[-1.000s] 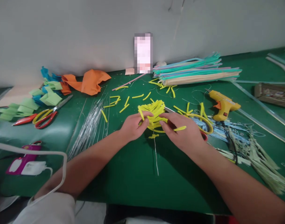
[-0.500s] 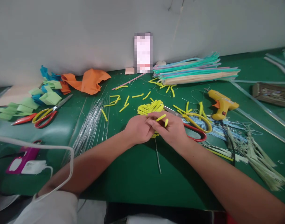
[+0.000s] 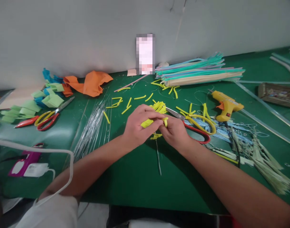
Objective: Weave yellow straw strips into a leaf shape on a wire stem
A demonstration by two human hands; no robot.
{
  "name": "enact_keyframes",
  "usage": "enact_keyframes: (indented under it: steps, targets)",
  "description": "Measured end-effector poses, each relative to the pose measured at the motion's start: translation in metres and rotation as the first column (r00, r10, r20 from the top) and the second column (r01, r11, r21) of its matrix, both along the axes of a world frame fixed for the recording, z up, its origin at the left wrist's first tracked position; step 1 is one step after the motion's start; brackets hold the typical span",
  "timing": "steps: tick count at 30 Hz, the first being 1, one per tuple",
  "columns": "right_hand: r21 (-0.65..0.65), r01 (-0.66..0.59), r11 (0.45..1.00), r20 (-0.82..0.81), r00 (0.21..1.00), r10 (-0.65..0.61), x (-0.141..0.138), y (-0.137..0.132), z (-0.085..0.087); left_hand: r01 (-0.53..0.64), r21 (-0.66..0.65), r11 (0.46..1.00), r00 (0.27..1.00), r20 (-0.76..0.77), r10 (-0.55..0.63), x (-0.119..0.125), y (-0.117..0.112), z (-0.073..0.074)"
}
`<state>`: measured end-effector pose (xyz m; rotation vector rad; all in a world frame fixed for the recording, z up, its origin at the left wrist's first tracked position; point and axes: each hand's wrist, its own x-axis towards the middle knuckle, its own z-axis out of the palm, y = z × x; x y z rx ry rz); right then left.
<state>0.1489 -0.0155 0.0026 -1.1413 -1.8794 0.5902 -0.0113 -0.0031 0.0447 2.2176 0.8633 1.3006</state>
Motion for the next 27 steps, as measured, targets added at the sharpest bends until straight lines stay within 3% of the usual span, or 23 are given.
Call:
enact_keyframes:
  steps: [11,20,27]
  targets:
    - [0.029,-0.058,0.998,0.013,0.998,0.058,0.000,-0.002,-0.004,0.101,-0.176,0.979,0.994,0.050,-0.093,0.003,-0.001,0.011]
    - [0.015,-0.019,1.000,0.033,0.999,0.018,0.000,-0.001,-0.003,0.230,-0.088,0.969,0.957,-0.159,-0.241,-0.009,0.008,0.023]
    - [-0.010,-0.039,0.999,0.043,0.998,0.039,-0.002,-0.002,0.000,0.239,-0.188,0.953,0.959,-0.105,-0.262,-0.011,0.009,0.026]
